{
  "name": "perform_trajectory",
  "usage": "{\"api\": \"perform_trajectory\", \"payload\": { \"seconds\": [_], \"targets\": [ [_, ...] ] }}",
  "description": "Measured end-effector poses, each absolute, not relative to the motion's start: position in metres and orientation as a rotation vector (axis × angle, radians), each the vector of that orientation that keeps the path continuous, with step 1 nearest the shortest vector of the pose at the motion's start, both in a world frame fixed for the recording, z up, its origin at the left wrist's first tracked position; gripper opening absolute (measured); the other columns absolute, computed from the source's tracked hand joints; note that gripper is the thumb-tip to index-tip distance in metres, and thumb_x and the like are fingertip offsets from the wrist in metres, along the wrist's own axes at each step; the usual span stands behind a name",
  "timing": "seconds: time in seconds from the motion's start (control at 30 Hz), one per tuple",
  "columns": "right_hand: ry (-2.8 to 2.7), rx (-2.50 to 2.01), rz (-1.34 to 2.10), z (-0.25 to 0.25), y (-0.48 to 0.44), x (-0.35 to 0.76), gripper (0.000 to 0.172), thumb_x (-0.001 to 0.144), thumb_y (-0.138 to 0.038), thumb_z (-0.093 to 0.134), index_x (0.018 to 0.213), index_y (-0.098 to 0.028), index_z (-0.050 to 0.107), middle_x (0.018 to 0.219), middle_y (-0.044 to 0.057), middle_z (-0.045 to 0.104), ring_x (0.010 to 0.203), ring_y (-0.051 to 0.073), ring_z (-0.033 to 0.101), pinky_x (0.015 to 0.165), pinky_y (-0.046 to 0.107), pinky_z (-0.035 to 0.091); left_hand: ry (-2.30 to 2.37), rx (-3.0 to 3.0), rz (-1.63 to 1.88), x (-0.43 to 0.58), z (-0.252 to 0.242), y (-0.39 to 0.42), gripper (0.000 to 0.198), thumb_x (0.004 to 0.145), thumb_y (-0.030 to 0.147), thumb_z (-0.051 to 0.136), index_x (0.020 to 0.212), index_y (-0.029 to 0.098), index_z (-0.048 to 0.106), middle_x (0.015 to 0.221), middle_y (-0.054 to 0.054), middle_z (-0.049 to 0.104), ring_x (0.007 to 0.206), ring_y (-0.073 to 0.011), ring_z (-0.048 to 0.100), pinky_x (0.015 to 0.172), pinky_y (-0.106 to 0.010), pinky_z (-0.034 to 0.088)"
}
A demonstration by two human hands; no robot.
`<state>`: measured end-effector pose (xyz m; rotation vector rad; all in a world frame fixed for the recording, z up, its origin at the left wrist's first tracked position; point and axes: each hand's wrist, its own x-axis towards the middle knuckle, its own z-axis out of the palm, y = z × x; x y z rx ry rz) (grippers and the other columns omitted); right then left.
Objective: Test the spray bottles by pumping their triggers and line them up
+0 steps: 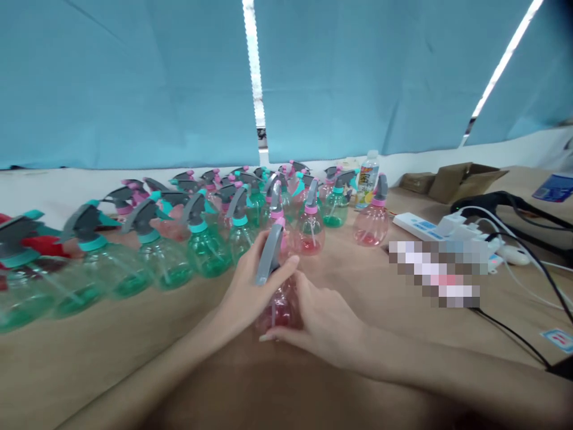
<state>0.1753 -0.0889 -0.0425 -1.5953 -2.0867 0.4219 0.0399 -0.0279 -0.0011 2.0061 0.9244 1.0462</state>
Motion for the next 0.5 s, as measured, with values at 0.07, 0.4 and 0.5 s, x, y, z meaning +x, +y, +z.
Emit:
{"api": "perform_trajectory", "payload": {
  "seconds": [0.07, 0.4, 0.5],
  "targets": [
    [-2.123, -1.579, 0.413, -0.046, -0.085, 0.166, 0.087, 0.072, -0.070, 0.058, 0.132, -0.010, 0.038, 0.112, 0.019, 0.064, 0.081, 0.037, 0.069, 0.062, 0.049, 0.054, 0.962, 2.015, 1.068, 0.029, -0.002, -0.026, 0.025, 0.085, 0.034, 0.060, 0.106, 0.023, 0.055, 0.099, -0.002, 0.062, 0.087, -0.0198, 0.061, 0.081, -0.035, 0.048],
    [-2.332, -1.296, 0.201, -0.080, -0.061, 0.178, 0.075, 0.074, -0.065, 0.061, 0.122, -0.007, 0.053, 0.117, 0.021, 0.062, 0.108, 0.036, 0.059, 0.091, 0.053, 0.048, 1.059, 1.951, 1.121, 0.012, -0.001, -0.015, 0.035, 0.075, 0.018, 0.052, 0.108, 0.024, 0.058, 0.081, 0.002, 0.058, 0.072, -0.0157, 0.055, 0.065, -0.026, 0.044],
    [-2.352, -1.270, 0.223, -0.094, -0.058, 0.195, 0.072, 0.080, -0.062, 0.057, 0.127, -0.008, 0.051, 0.129, 0.021, 0.057, 0.120, 0.034, 0.052, 0.101, 0.052, 0.042, 1.078, 1.967, 1.138, 0.011, -0.001, -0.014, 0.026, 0.073, 0.020, 0.051, 0.098, 0.025, 0.058, 0.075, 0.003, 0.056, 0.066, -0.0147, 0.053, 0.063, -0.026, 0.043]
  ]
}}
